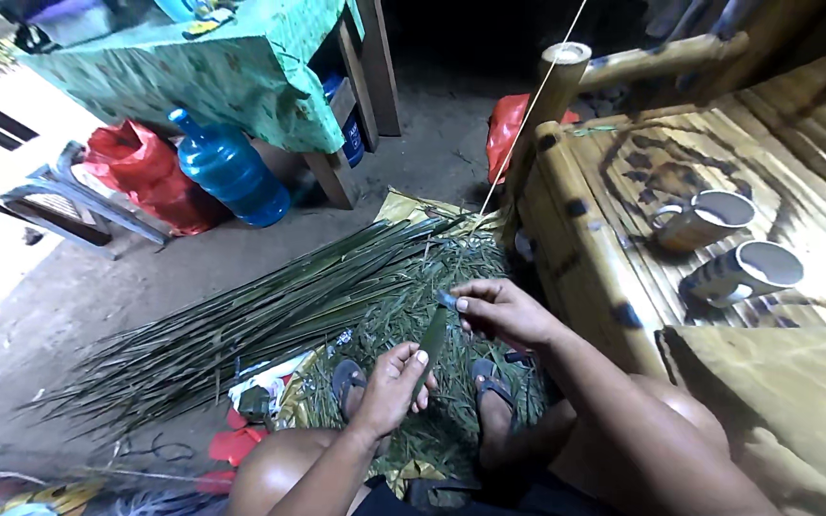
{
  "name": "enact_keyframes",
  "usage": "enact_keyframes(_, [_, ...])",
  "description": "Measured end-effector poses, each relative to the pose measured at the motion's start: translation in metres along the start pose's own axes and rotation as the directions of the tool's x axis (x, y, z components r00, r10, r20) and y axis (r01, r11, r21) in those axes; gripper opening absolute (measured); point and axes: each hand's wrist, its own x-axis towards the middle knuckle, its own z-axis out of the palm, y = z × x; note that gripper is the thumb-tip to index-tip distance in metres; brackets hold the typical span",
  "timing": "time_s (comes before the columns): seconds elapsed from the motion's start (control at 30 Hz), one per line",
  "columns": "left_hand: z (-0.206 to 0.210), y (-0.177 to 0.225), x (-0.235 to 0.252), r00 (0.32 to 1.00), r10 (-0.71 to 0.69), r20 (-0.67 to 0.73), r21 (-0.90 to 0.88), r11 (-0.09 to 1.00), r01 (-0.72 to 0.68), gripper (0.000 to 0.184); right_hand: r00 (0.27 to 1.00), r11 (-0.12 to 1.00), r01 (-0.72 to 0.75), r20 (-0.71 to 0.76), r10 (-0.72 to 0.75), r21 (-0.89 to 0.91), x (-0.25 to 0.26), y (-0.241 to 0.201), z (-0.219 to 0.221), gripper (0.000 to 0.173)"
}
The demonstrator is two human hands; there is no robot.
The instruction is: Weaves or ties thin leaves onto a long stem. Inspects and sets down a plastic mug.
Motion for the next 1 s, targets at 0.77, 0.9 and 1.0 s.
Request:
enact_keyframes(0.77, [-0.003,-0.002,-0.002,0.991,0.112,-0.068,0.246,0.965,-0.092,0.022,0.984,0.999,0.009,-0.179,-0.016,-0.037,-0.001,-0.014,-0.014,0.031])
enact_keyframes(0.9, [-0.006,-0.007,-0.005,0.996,0.088,-0.035,0.274,0.959,-0.075,0.024,0.903,0.997,0.058,-0.428,-0.033,0.046,0.004,-0.015,-0.033,0.027])
enact_keyframes(1.0, [-0.007,-0.012,-0.009,0.996,0.089,0.003,0.310,0.947,-0.086,0.023,0.815,0.983,0.124,-0.579,-0.023,0.137,0.003,-0.028,-0.057,0.027])
